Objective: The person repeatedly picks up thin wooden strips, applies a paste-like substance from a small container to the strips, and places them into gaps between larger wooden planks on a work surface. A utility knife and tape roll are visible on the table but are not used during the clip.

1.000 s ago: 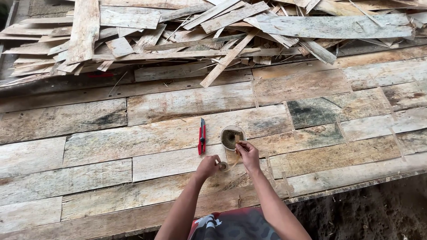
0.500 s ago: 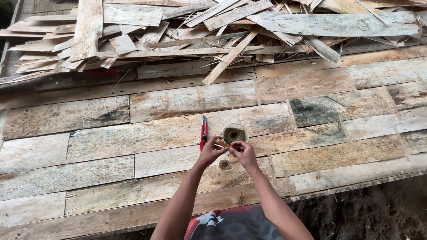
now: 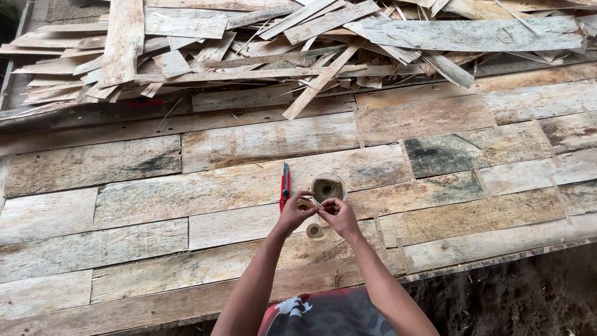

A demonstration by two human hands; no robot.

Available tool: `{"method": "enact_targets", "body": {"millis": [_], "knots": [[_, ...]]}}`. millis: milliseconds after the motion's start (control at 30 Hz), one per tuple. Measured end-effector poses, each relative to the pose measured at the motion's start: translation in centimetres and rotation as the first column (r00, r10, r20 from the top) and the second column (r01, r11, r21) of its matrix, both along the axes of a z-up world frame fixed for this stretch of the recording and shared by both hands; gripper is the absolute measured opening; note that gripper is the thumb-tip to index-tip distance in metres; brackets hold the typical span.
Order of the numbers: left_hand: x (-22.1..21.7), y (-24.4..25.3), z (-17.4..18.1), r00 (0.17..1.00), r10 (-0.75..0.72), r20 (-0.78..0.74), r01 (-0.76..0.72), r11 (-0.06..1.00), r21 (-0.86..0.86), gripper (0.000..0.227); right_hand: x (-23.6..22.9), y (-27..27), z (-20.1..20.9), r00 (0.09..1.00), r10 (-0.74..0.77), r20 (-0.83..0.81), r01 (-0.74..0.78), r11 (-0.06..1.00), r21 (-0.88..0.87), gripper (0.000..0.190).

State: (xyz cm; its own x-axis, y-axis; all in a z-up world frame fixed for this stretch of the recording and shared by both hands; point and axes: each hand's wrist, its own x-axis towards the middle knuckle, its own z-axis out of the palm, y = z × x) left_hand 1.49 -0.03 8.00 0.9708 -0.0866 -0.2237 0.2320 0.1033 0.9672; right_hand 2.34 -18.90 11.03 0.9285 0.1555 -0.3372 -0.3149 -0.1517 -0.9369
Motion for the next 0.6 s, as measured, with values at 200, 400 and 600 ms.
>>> {"method": "enact_targets", "body": {"millis": [200,400,600], "knots": [[0.2,0.1,0.5,1.0,-0.017,0.014,0.015,0.996,0.09,0.054,-0.1,0.3,0.0,0.999,0.027,0.024,-0.027,1.0,0.008,0.033],[0.3,0.4,1.5,0.999,-0.019,-0.031,0.022,0.997,0.072,0.056,-0.1,0.4,0.7,0.999,0.019,0.026,-0.019,1.0,-0.003,0.033],[0.3,0.3,0.8,0.998,-0.006,-0.056,0.009,0.998,0.063,0.057,-0.3,0.6,1.0,0.997,0.018,0.075,-0.015,0.999,-0.047,0.03]]}}
